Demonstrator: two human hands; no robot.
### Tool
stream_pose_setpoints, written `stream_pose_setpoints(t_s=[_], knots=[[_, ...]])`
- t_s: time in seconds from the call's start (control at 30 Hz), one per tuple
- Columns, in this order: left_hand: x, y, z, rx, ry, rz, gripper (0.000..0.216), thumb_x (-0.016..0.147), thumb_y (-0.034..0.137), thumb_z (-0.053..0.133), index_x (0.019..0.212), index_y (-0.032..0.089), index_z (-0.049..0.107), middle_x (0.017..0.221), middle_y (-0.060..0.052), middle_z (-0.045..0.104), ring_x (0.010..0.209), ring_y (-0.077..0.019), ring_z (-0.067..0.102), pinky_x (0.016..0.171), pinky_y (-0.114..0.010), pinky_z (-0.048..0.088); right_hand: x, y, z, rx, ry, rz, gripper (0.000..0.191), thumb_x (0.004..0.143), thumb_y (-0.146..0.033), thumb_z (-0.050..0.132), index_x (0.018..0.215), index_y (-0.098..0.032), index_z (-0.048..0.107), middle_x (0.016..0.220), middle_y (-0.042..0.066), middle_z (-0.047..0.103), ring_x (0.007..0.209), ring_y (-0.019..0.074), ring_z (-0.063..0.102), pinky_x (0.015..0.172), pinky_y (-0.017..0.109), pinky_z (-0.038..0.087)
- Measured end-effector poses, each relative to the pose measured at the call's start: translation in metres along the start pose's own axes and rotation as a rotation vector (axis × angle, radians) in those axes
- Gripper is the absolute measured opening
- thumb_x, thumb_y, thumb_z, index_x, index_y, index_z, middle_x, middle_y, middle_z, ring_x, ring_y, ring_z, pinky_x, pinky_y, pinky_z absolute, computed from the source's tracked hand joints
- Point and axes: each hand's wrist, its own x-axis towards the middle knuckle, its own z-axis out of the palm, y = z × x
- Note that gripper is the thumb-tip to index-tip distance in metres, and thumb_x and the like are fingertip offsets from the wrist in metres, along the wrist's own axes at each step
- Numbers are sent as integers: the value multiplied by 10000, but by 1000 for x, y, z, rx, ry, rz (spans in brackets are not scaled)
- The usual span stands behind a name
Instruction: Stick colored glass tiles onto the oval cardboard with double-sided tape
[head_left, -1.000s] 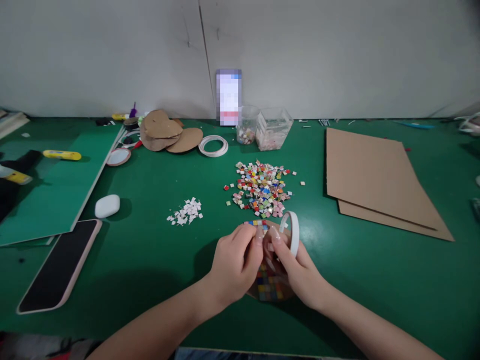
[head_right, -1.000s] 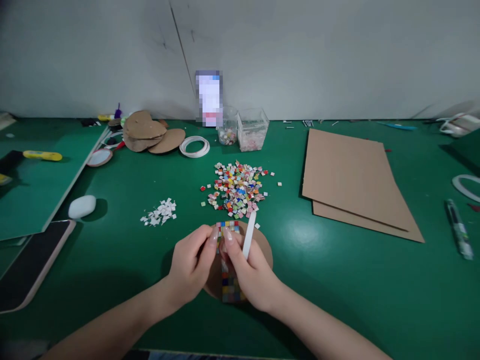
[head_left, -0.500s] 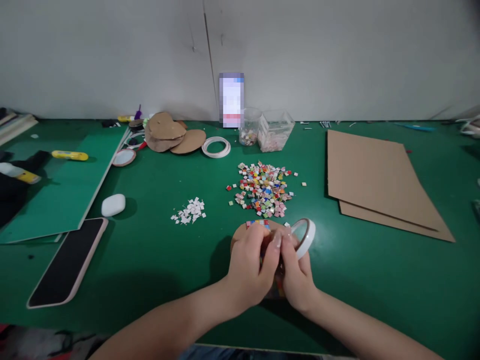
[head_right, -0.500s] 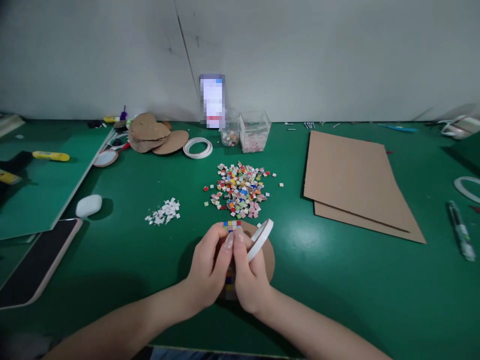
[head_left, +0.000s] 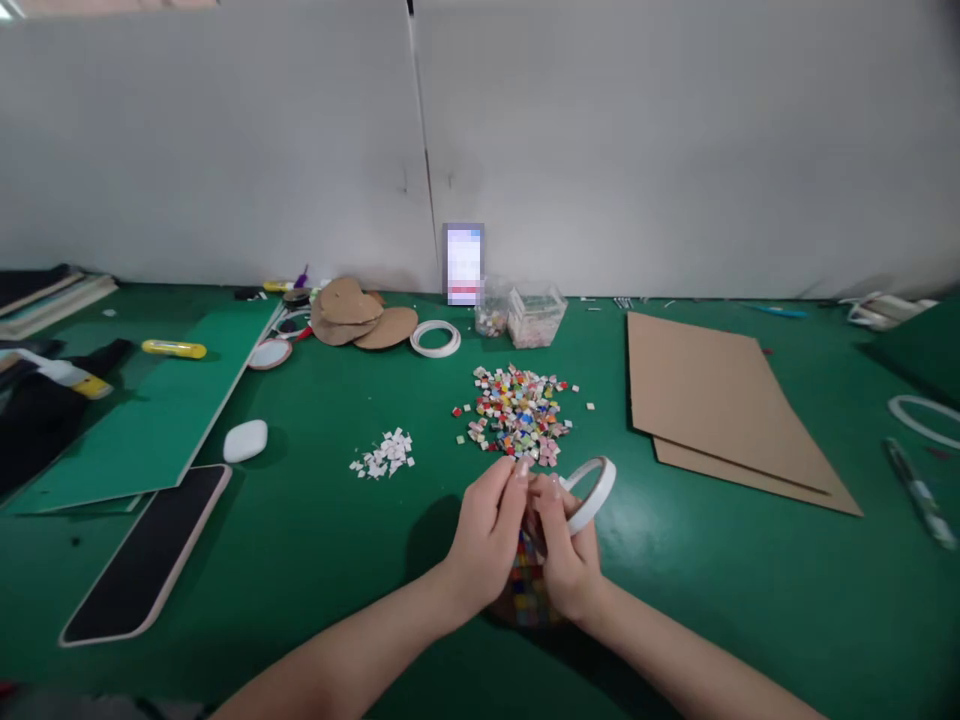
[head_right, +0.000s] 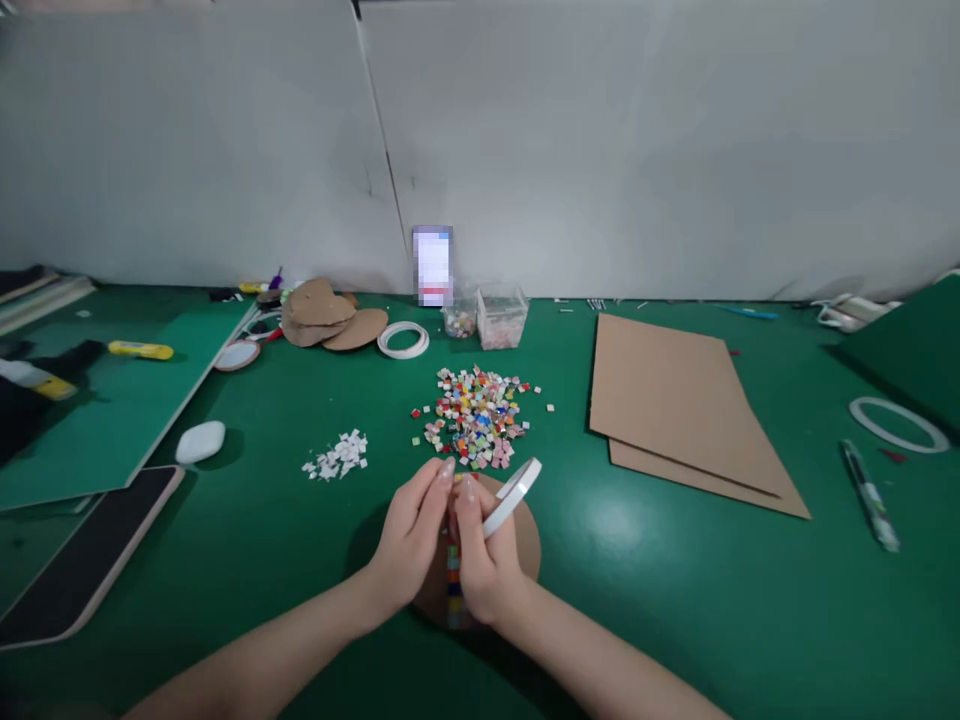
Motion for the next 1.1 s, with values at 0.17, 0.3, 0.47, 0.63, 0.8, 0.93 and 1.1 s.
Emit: stream_pose_setpoints(t_s=[0.17,0.3,0.47,0.63,0.8,0.93,1.1], knots=[[7,23,-5,-186,12,43,296,868,380,398,637,198,361,606,45,357,566,-102,351,547,-214,335,16,-14,7,171,20,-28,349,873,-428,419,633,-193,513,572,-30,469,516,98,444,517,219,419],[21,54,-4,-145,116,162,294,870,342,419,628,197,336,585,56,332,553,-93,322,533,-205,314,40,-37,18,165,91,-153,326,871,-428,425,688,-196,563,613,-9,540,565,120,507,549,244,444],[41,85,-4,-58,222,278,299,882,286,371,612,203,273,579,53,317,540,-98,311,515,-209,297,66,-64,27,195,114,-301,346,895,-381,404,663,-185,569,555,-21,504,501,102,477,473,209,414],[49,85,-7,18,240,312,279,888,285,328,625,210,277,586,47,309,522,-107,309,487,-213,287,71,-63,29,180,185,-272,299,846,-428,479,736,-191,624,570,-1,550,599,153,577,559,245,479],[56,69,-15,-17,223,201,292,874,346,371,617,206,358,607,29,389,558,-115,385,532,-208,342,77,-42,23,208,120,-65,323,768,-488,558,835,-188,654,739,47,657,693,178,614,589,251,510],[61,60,-19,-298,298,-149,247,785,454,505,761,210,531,816,-33,539,753,-154,505,630,-211,407,84,-30,15,280,98,194,373,702,-551,586,688,-180,629,661,43,652,578,164,606,429,215,469],[61,60,-9,-458,224,-123,394,702,522,591,596,190,407,576,50,341,515,-83,353,481,-176,339,81,-22,21,327,233,319,428,618,-587,634,742,-177,635,571,8,623,565,175,610,463,237,491]])
